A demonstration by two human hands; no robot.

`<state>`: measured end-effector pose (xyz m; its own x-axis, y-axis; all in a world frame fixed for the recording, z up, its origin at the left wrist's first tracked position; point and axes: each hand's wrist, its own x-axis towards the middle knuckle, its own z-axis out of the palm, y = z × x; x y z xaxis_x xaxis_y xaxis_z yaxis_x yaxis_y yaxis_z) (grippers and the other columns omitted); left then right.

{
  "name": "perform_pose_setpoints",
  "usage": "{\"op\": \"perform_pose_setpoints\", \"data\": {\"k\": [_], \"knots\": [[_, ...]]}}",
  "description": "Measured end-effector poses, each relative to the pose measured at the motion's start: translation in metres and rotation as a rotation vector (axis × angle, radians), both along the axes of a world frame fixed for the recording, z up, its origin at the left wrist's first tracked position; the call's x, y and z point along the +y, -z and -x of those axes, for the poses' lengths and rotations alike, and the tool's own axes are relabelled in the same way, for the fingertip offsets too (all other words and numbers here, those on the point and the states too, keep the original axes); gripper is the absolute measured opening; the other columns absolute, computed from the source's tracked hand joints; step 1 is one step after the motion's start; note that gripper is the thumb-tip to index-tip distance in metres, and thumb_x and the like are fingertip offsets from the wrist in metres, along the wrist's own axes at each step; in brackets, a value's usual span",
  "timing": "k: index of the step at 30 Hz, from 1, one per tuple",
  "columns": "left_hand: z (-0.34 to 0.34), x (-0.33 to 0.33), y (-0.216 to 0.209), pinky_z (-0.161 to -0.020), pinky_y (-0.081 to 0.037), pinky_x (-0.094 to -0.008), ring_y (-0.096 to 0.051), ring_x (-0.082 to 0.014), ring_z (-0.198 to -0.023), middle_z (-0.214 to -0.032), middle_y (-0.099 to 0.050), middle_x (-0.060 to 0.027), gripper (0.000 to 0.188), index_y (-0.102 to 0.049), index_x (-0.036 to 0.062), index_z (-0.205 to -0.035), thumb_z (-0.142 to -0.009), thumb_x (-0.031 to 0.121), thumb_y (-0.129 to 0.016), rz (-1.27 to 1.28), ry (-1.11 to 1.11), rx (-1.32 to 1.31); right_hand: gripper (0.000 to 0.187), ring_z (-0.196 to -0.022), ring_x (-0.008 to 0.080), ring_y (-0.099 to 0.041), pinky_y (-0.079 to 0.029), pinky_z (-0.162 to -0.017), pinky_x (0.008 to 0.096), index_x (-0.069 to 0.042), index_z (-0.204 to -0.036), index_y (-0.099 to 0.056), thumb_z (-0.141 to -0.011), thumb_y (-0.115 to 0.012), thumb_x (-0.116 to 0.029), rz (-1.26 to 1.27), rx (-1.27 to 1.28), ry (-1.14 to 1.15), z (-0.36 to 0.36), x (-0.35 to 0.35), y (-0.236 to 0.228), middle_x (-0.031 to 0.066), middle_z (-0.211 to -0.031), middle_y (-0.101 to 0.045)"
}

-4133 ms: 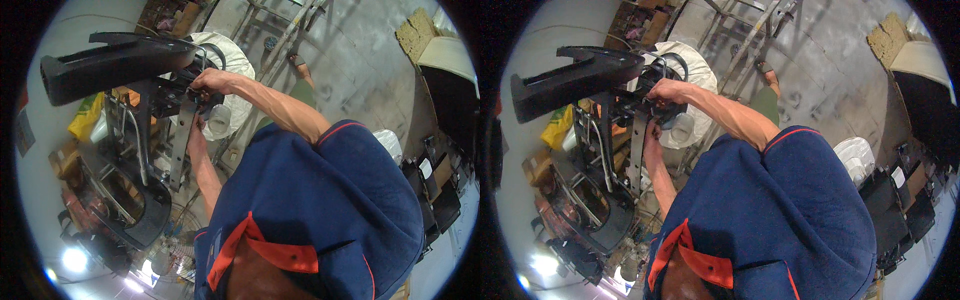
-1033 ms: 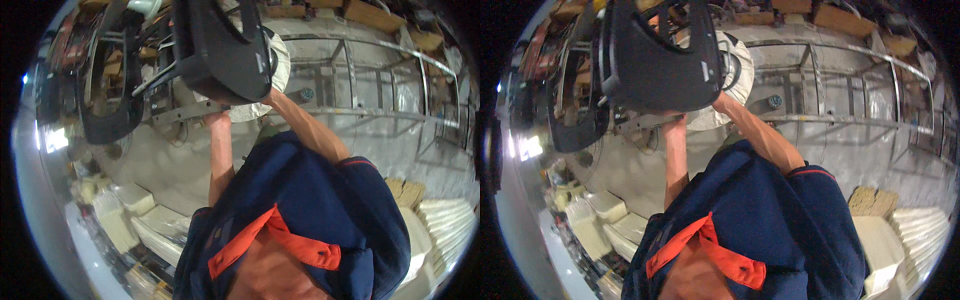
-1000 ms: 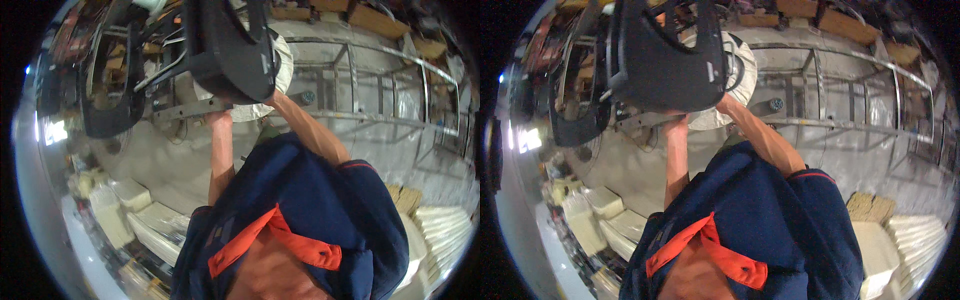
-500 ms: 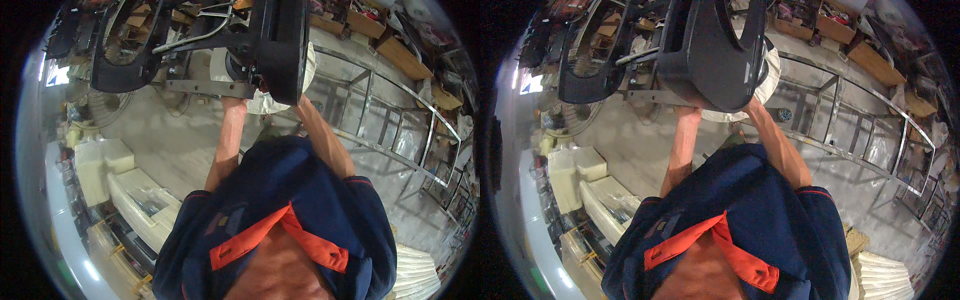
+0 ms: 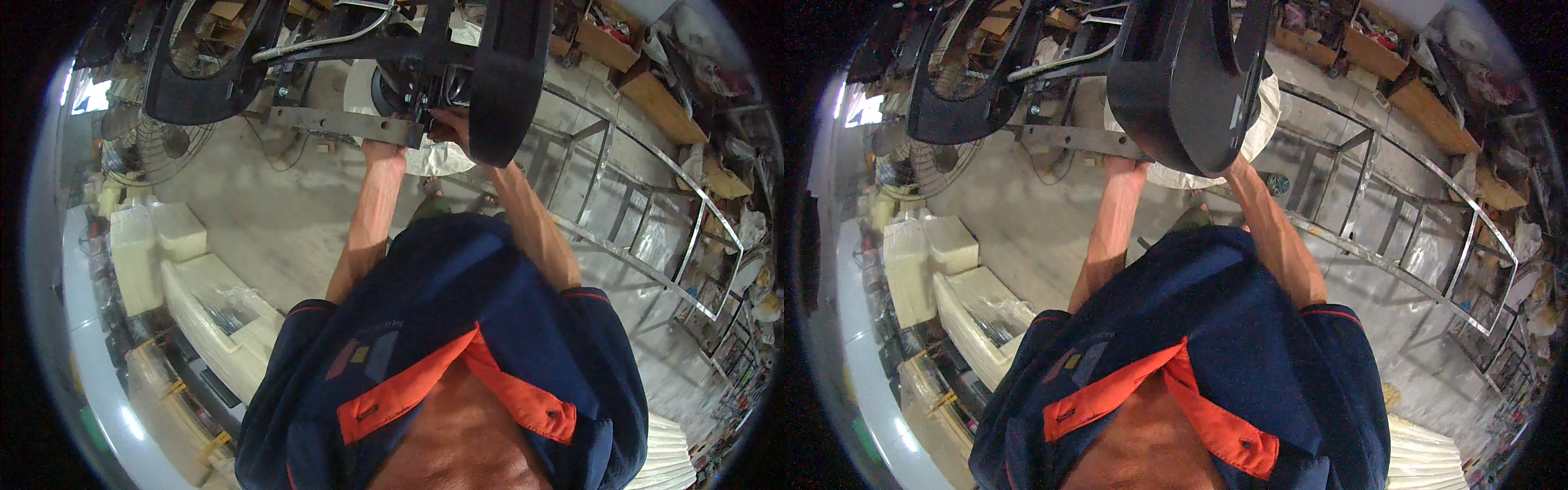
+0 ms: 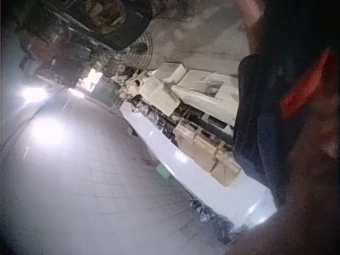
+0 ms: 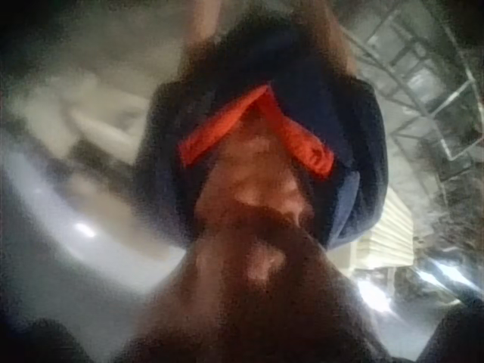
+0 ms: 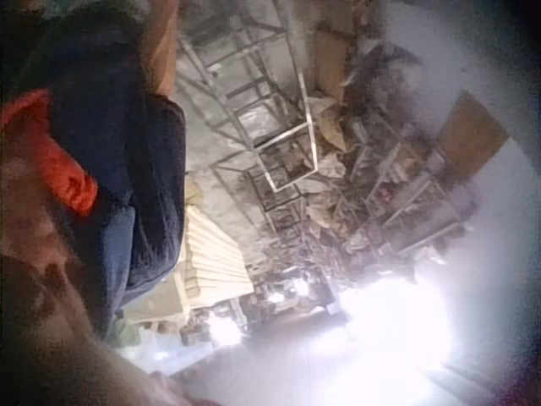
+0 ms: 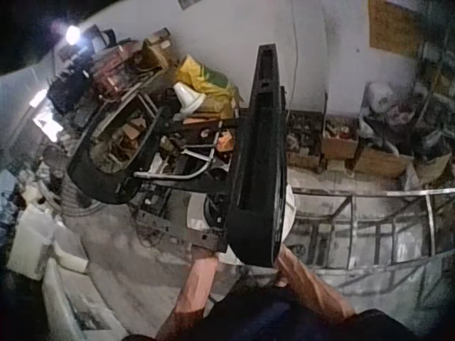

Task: The person uses a wrench to tighten bolts on a metal frame structure, repeatedly adjusting and securing components. The person also handles a black plastic part, positioning it on the frame.

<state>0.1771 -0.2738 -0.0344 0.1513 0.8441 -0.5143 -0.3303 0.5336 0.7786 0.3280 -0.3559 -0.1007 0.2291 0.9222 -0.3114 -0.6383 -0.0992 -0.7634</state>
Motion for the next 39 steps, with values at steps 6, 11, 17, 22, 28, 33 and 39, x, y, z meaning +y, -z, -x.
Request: {"op": "perform_pose_setpoints", "data": {"k": [6,11,17,22,28,33,39], "knots": [[-0.002,-0.001,-0.013,-0.077,-0.058,-0.0443,-0.070,-0.0249,-0.094,-0.107,-0.070,-0.0094,0.024,-0.060,0.0087,-0.118,-0.099,0.022,-0.052,0.051,0.041,0.049,0.033,-0.078,0.0185,-0.069,-0.058,-0.077,0.0321,0.004,-0.104,-0.069,-0.098,-0.066,-0.028,-0.005,-0.092,0.044,0.002,-0.005,-0.018,0.0114,-0.089,-0.071],[-0.003,0.001,-0.011,-0.076,-0.058,-0.0439,-0.070,-0.0233,-0.091,-0.106,-0.070,-0.0103,0.024,-0.060,0.0062,-0.117,-0.098,0.020,-0.055,-0.025,0.066,0.129,0.033,-0.076,0.0195,-0.070,-0.058,-0.076,0.0321,0.005,-0.104,-0.069,-0.098,-0.065,-0.027,-0.019,-0.124,0.036,0.004,-0.002,-0.018,0.0123,-0.090,-0.071],[-0.004,0.011,0.009,-0.076,-0.058,-0.0413,-0.069,-0.0238,-0.087,-0.103,-0.069,-0.0113,0.031,-0.060,0.0041,-0.115,-0.098,0.029,-0.052,-0.127,0.139,-0.060,0.033,-0.078,0.0225,-0.072,-0.060,-0.075,0.0341,0.009,-0.108,-0.068,-0.098,-0.064,-0.022,-0.160,0.003,0.075,-0.005,-0.006,0.004,0.0160,-0.093,-0.072],[0.012,0.014,0.038,-0.074,-0.059,-0.0390,-0.070,-0.0232,-0.092,-0.104,-0.068,-0.0108,0.025,-0.060,0.0075,-0.116,-0.097,0.022,-0.055,-0.201,0.194,0.015,0.034,-0.079,0.0251,-0.073,-0.061,-0.077,0.0357,0.013,-0.107,-0.068,-0.098,-0.064,-0.020,-0.078,-0.182,0.019,0.003,-0.004,-0.024,0.0190,-0.088,-0.072],[0.007,0.012,0.021,-0.067,-0.060,-0.0448,-0.070,-0.0268,-0.084,-0.098,-0.069,-0.0110,0.020,-0.063,0.0057,-0.102,-0.086,0.002,-0.073,-0.084,0.144,-0.036,0.034,-0.077,0.0250,-0.073,-0.061,-0.075,0.0343,0.013,-0.106,-0.068,-0.098,-0.063,-0.019,-0.002,-0.296,0.004,0.000,-0.004,-0.028,0.0190,-0.088,-0.072],[-0.006,-0.008,0.027,-0.072,-0.062,-0.0524,-0.070,-0.0310,-0.088,-0.107,-0.066,-0.0132,0.020,-0.057,0.0062,-0.112,-0.095,0.012,-0.064,-0.102,0.190,0.046,0.034,-0.079,0.0239,-0.072,-0.061,-0.073,0.0342,0.012,-0.107,-0.068,-0.099,-0.063,-0.021,-0.131,-0.126,0.166,0.015,-0.007,-0.027,0.0169,-0.092,-0.073],[0.018,-0.005,0.024,-0.086,-0.060,-0.0537,-0.067,-0.0330,-0.104,-0.123,-0.062,-0.0152,0.034,-0.053,0.0065,-0.127,-0.095,0.013,-0.061,-0.107,0.473,-0.015,0.034,-0.080,0.0194,-0.070,-0.058,-0.072,0.0310,0.005,-0.113,-0.069,-0.098,-0.065,-0.026,-0.053,0.064,0.123,-0.001,-0.007,0.050,0.0153,-0.099,-0.072]]}}
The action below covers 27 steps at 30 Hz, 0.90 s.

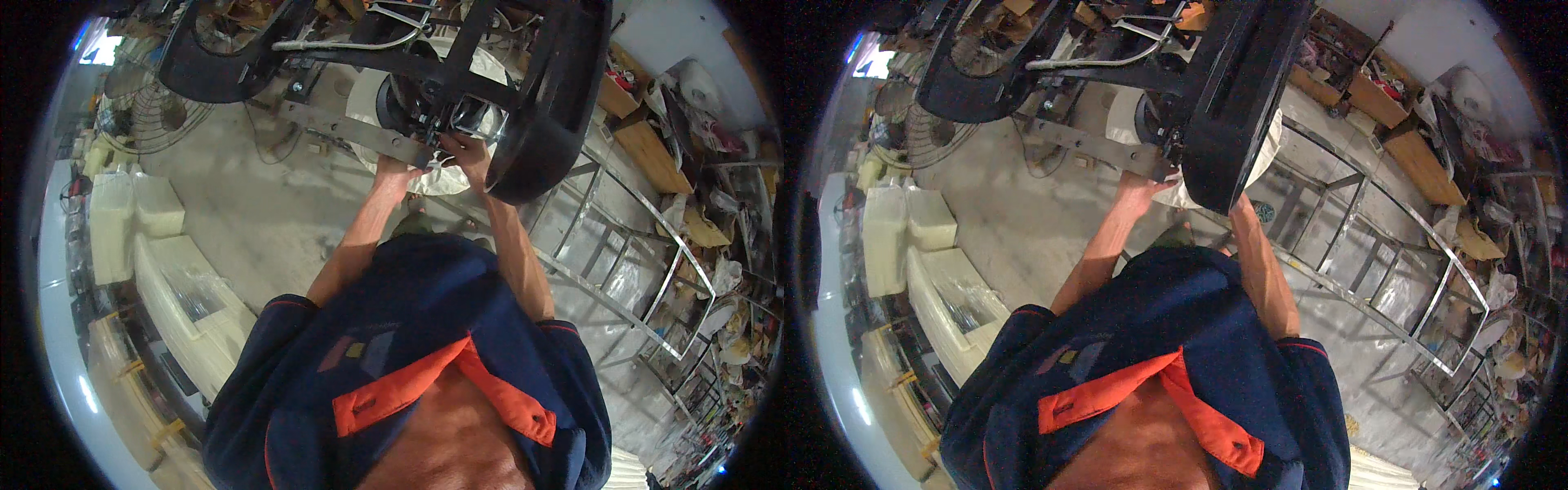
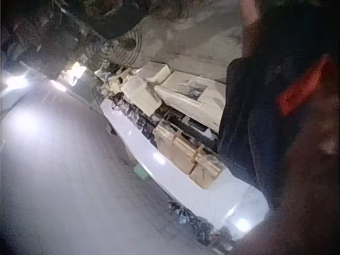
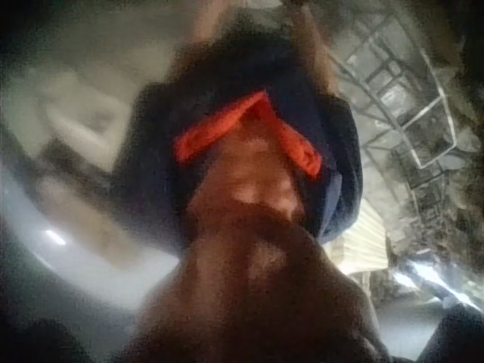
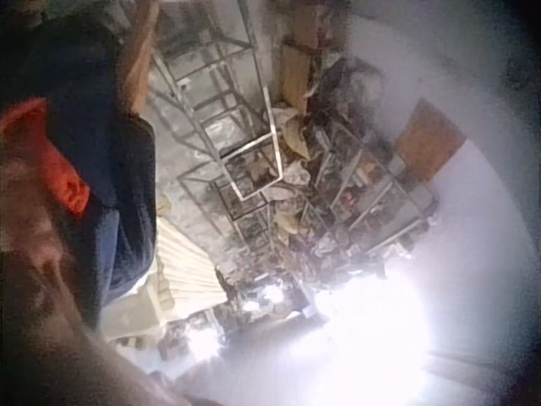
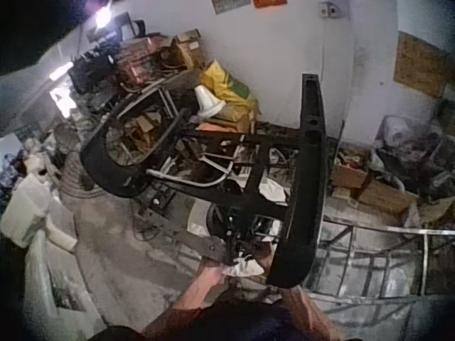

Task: The person uses a wrench to tighten bolts on a metal frame structure, repeatedly adjusting and securing components. The person also handles a black plastic part, positioning it on the frame.

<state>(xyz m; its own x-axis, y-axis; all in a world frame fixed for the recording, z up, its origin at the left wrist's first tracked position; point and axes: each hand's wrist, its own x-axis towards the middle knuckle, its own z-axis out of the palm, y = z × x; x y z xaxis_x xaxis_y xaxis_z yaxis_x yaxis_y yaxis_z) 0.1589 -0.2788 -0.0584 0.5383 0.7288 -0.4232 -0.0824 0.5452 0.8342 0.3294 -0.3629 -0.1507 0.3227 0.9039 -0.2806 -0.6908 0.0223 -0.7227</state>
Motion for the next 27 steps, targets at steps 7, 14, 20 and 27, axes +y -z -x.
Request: {"op": "perform_pose_setpoints", "data": {"k": [7,14,20,27], "knots": [[0.063,0.000,0.001,-0.093,-0.052,-0.0499,-0.061,-0.0292,-0.105,-0.113,-0.064,-0.0098,0.030,-0.058,0.0084,-0.121,-0.095,0.021,-0.062,0.133,-0.305,-0.295,0.027,-0.065,0.0138,-0.062,-0.050,-0.058,0.0286,0.003,-0.095,-0.069,-0.096,-0.068,-0.024,0.055,-0.304,0.138,0.017,-0.025,0.000,0.0077,-0.081,-0.068],[0.058,0.018,-0.037,-0.080,-0.055,-0.0424,-0.062,-0.0225,-0.098,-0.107,-0.064,-0.0061,0.028,-0.059,0.0085,-0.113,-0.094,0.027,-0.067,-0.051,-0.311,-0.264,0.029,-0.068,0.0114,-0.058,-0.047,-0.062,0.0279,0.002,-0.099,-0.068,-0.096,-0.066,-0.027,0.197,-0.475,0.073,0.023,-0.036,-0.074,0.0047,-0.082,-0.066],[0.065,0.041,-0.010,-0.076,-0.058,-0.0389,-0.064,-0.0206,-0.094,-0.105,-0.064,-0.0051,0.033,-0.057,0.0082,-0.118,-0.093,0.026,-0.071,-0.188,-0.250,-0.166,0.035,-0.065,0.0145,-0.060,-0.048,-0.062,0.0300,0.006,-0.109,-0.066,-0.090,-0.069,-0.023,0.402,-0.605,0.264,0.049,-0.041,-0.100,0.0085,-0.081,-0.065],[0.119,0.045,0.020,-0.080,-0.055,-0.0380,-0.066,-0.0199,-0.099,-0.111,-0.069,-0.0078,0.043,-0.058,0.0057,-0.130,-0.094,0.027,-0.069,0.028,0.132,-0.008,0.028,-0.066,0.0127,-0.063,-0.049,-0.060,0.0297,0.008,-0.103,-0.067,-0.090,-0.067,-0.018,0.552,-0.769,0.089,0.108,-0.051,-0.104,0.0096,-0.080,-0.069]]}}
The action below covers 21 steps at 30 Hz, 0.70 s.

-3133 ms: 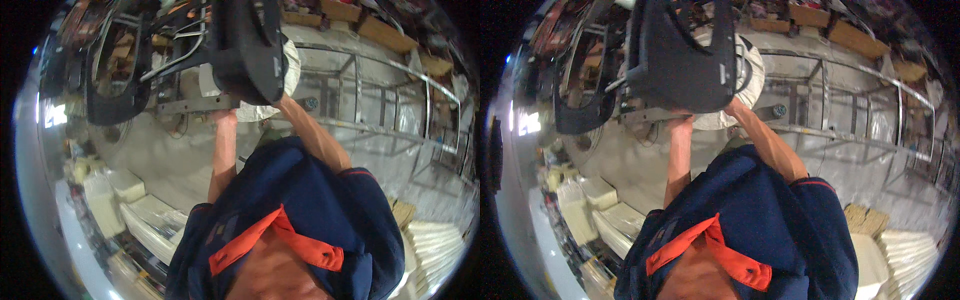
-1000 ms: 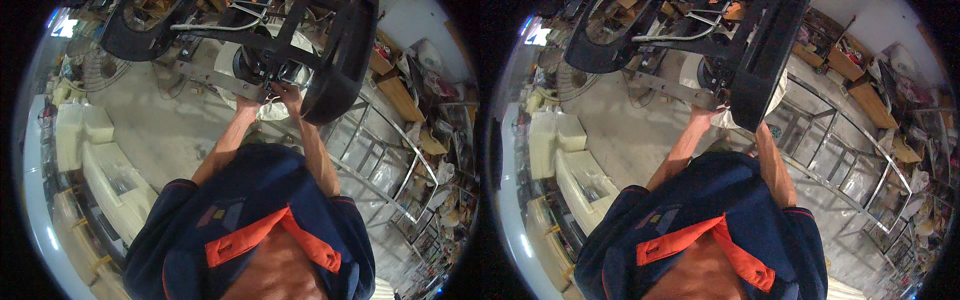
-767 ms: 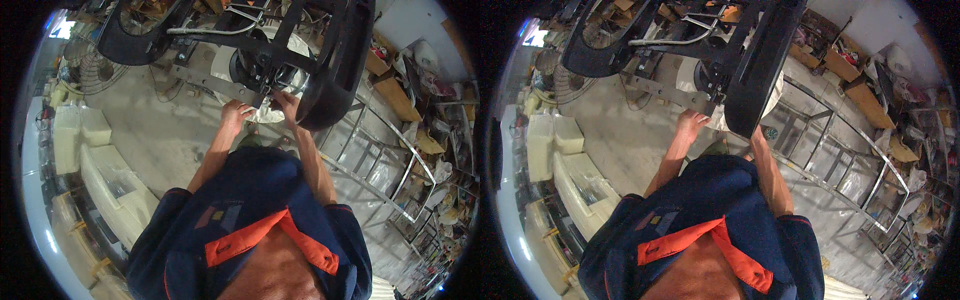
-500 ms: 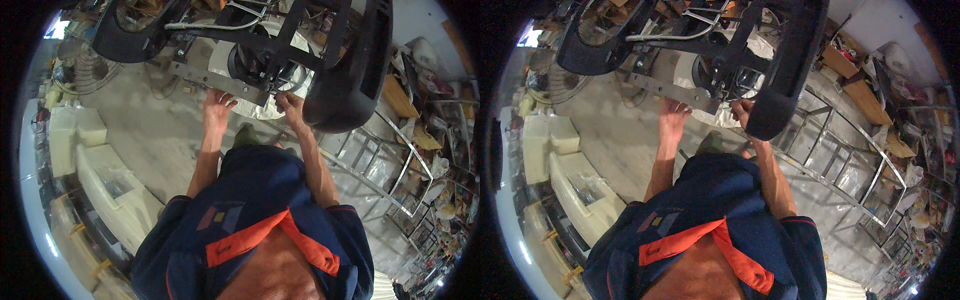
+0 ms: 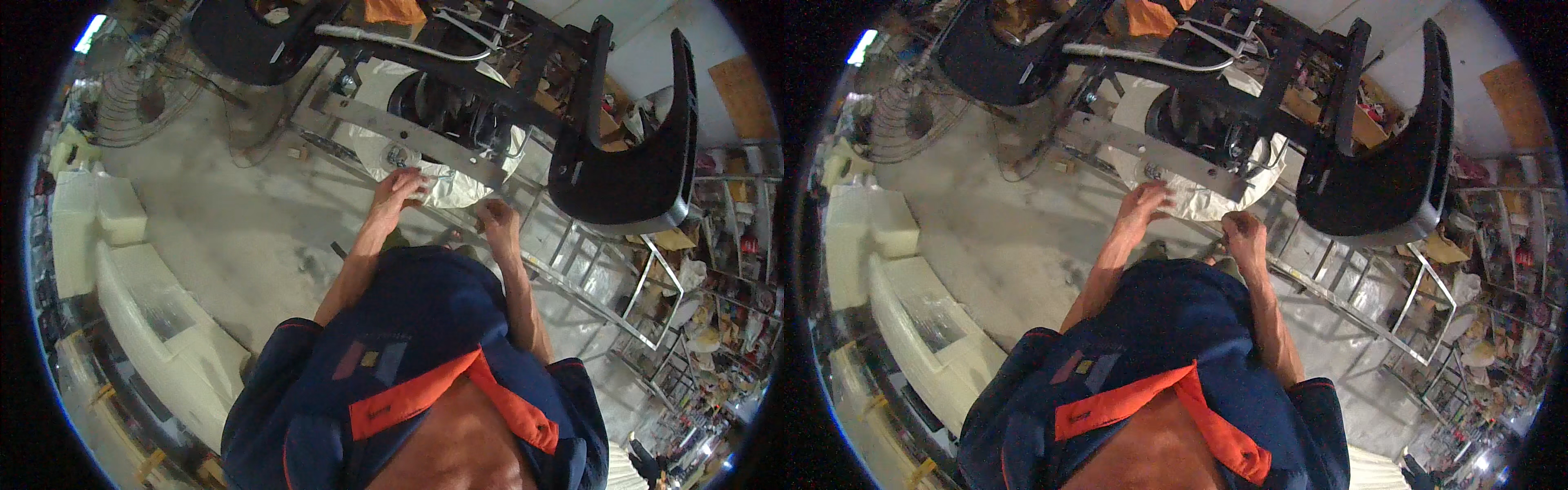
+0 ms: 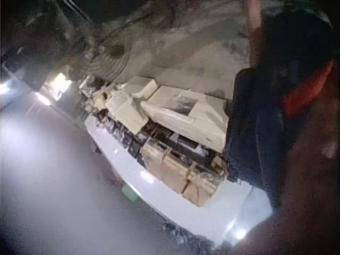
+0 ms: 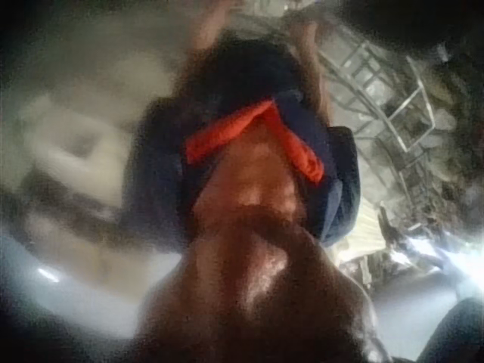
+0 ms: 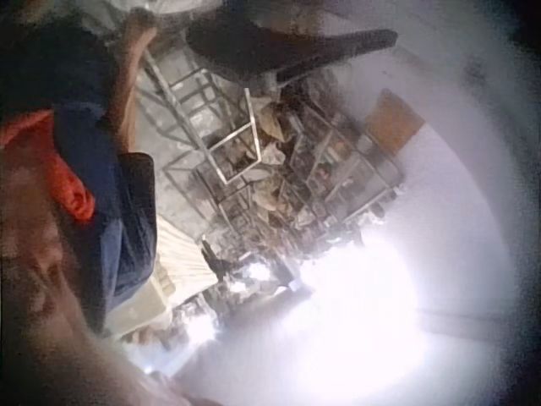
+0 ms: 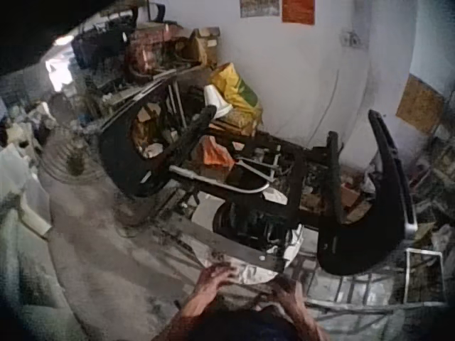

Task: The person uses a wrench to tighten bolts on a metal frame structure, repeatedly adjusting and securing components. The person also handles a black plastic part, positioning it on the frame.

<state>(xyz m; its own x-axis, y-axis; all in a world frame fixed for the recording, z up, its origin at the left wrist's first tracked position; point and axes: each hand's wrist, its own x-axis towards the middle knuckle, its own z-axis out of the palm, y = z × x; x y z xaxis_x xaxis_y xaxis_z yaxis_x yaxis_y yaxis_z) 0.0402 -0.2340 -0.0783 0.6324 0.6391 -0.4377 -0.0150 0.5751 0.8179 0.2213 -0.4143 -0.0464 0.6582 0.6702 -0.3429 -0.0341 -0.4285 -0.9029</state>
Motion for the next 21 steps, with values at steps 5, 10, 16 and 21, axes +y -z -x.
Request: {"op": "perform_pose_setpoints", "data": {"k": [5,10,16,21], "knots": [[0.131,0.004,0.154,-0.084,-0.053,-0.0353,-0.064,-0.0179,-0.099,-0.112,-0.070,-0.0071,0.052,-0.065,0.0077,-0.127,-0.091,0.045,-0.071,-0.085,0.534,0.443,0.029,-0.063,0.0127,-0.063,-0.049,-0.058,0.0314,0.006,-0.093,-0.070,-0.088,-0.071,-0.022,0.137,-0.036,-0.152,0.061,0.014,-0.043,0.0083,-0.071,-0.068],[0.194,-0.040,0.230,-0.092,-0.048,-0.0357,-0.062,-0.0222,-0.106,-0.112,-0.069,-0.0096,0.065,-0.065,0.0023,-0.128,-0.091,0.055,-0.065,0.075,0.515,0.450,0.038,-0.054,0.0143,-0.054,-0.045,-0.054,0.0364,0.005,-0.078,-0.069,-0.085,-0.076,-0.031,0.430,-0.400,-0.079,0.093,0.024,-0.055,0.0114,-0.061,-0.063],[0.236,-0.067,0.333,-0.103,-0.043,-0.0367,-0.059,-0.0272,-0.119,-0.122,-0.065,-0.0157,0.072,-0.056,0.0022,-0.139,-0.091,0.054,-0.065,0.219,0.410,0.398,0.022,-0.061,0.0097,-0.061,-0.048,-0.057,0.0280,0.002,-0.101,-0.072,-0.088,-0.071,-0.015,0.263,-0.578,0.090,0.113,0.046,-0.086,0.0059,-0.072,-0.069],[0.263,-0.099,0.302,-0.106,-0.042,-0.0365,-0.057,-0.0296,-0.124,-0.139,-0.055,-0.0194,0.079,-0.043,0.0021,-0.149,-0.090,0.047,-0.070,0.405,0.051,0.339,0.023,-0.058,0.0139,-0.058,-0.049,-0.052,0.0306,0.003,-0.098,-0.066,-0.088,-0.071,-0.018,0.138,-0.512,0.505,0.077,0.026,-0.083,0.0074,-0.077,-0.064]]}}
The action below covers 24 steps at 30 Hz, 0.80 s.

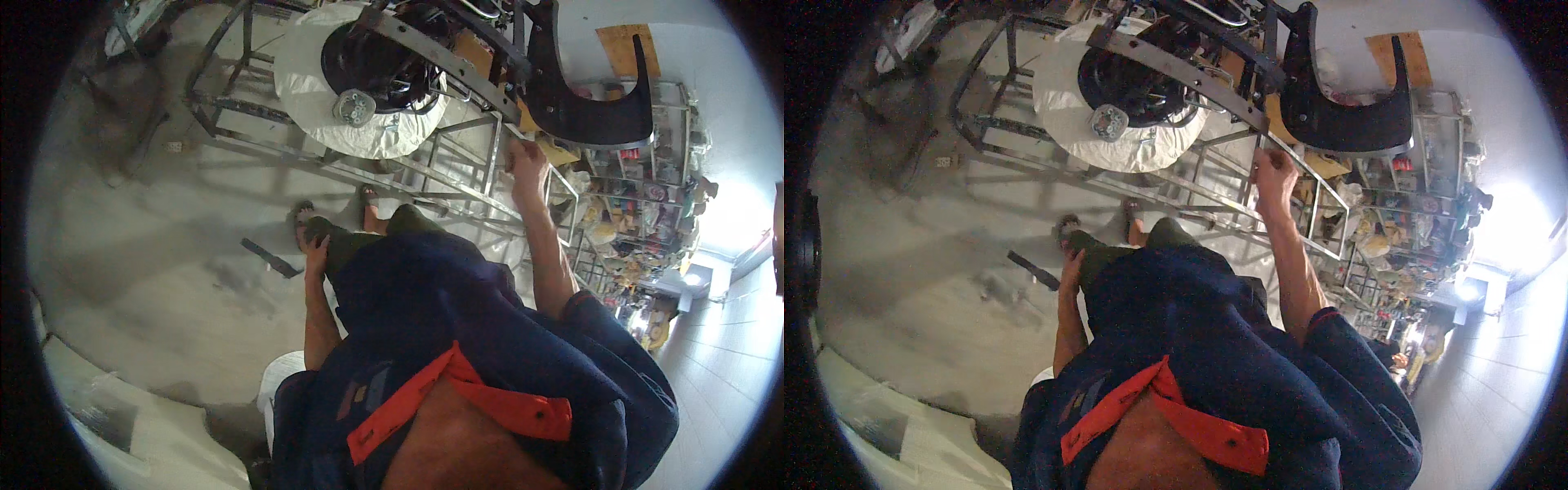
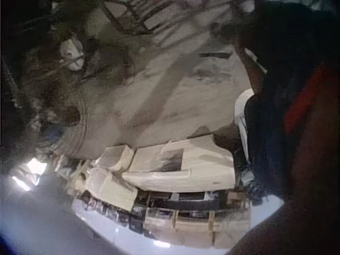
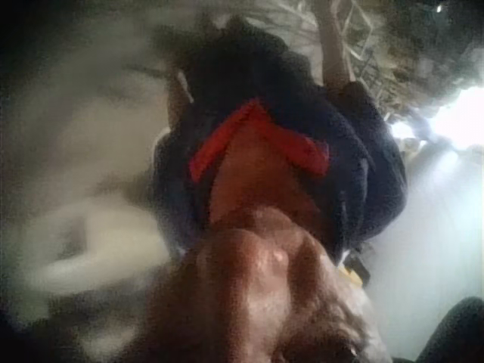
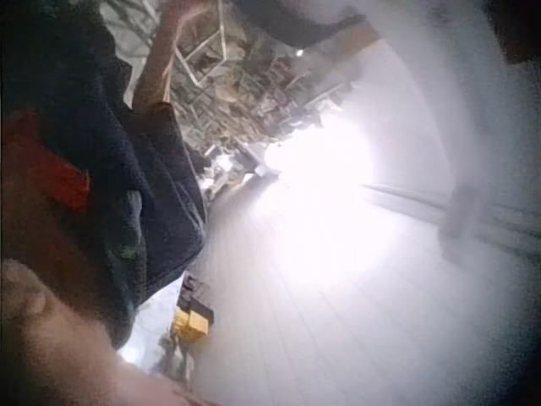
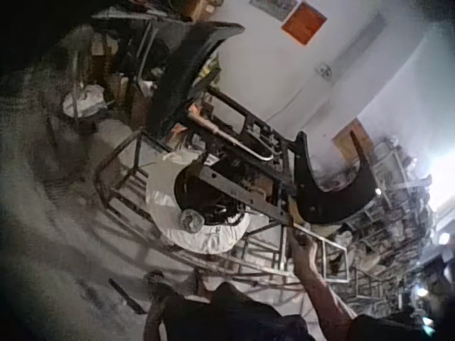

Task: The person uses a wrench to tighten bolts on a metal frame structure, repeatedly adjusting and securing components. The person also handles a black plastic part, positioning it on the frame.

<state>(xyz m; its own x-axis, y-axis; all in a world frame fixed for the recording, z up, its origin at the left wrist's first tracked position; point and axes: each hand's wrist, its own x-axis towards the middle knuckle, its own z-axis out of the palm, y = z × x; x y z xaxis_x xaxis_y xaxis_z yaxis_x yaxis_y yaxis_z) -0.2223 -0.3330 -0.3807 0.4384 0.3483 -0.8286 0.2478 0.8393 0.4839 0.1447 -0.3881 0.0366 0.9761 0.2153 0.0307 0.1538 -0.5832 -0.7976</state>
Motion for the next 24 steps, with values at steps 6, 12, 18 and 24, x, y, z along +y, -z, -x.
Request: {"op": "perform_pose_setpoints", "data": {"k": [6,12,18,24], "knots": [[0.024,-0.020,0.017,-0.104,-0.046,-0.0400,-0.055,-0.0282,-0.127,-0.144,-0.052,-0.0185,0.075,-0.040,0.0010,-0.151,-0.093,0.040,-0.068,0.001,-0.166,-0.084,0.030,-0.068,0.0166,-0.062,-0.051,-0.061,0.0306,-0.003,-0.116,-0.057,-0.098,-0.064,-0.025,-0.370,0.320,-0.064,-0.024,0.007,0.005,0.0106,-0.092,-0.068],[0.043,-0.021,0.003,-0.092,-0.052,-0.0431,-0.058,-0.0256,-0.123,-0.136,-0.059,-0.0140,0.064,-0.046,0.0057,-0.148,-0.096,0.038,-0.064,0.136,-0.217,0.005,0.017,-0.068,0.0162,-0.058,-0.047,-0.060,0.0320,-0.008,-0.096,-0.063,-0.097,-0.067,-0.024,-0.412,0.416,-0.004,-0.063,0.002,0.011,0.0050,-0.083,-0.064],[0.074,-0.099,0.052,-0.085,-0.052,-0.0440,-0.060,-0.0263,-0.112,-0.123,-0.063,-0.0131,0.066,-0.050,0.0040,-0.137,-0.090,0.045,-0.070,0.268,-0.462,0.155,0.019,-0.070,0.0140,-0.050,-0.044,-0.061,0.0300,-0.010,-0.109,-0.058,-0.100,-0.063,-0.026,-0.360,0.562,-0.056,-0.066,0.006,-0.004,0.0017,-0.083,-0.053],[0.102,-0.132,0.056,-0.074,-0.052,-0.0417,-0.061,-0.0246,-0.107,-0.118,-0.064,-0.0112,0.062,-0.052,0.0062,-0.130,-0.088,0.048,-0.071,0.288,-0.524,0.218,0.034,-0.071,0.0159,-0.051,-0.047,-0.068,0.0315,-0.009,-0.112,-0.059,-0.095,-0.068,-0.038,-0.417,0.698,-0.112,-0.081,-0.021,-0.004,0.0047,-0.093,-0.061]]}}
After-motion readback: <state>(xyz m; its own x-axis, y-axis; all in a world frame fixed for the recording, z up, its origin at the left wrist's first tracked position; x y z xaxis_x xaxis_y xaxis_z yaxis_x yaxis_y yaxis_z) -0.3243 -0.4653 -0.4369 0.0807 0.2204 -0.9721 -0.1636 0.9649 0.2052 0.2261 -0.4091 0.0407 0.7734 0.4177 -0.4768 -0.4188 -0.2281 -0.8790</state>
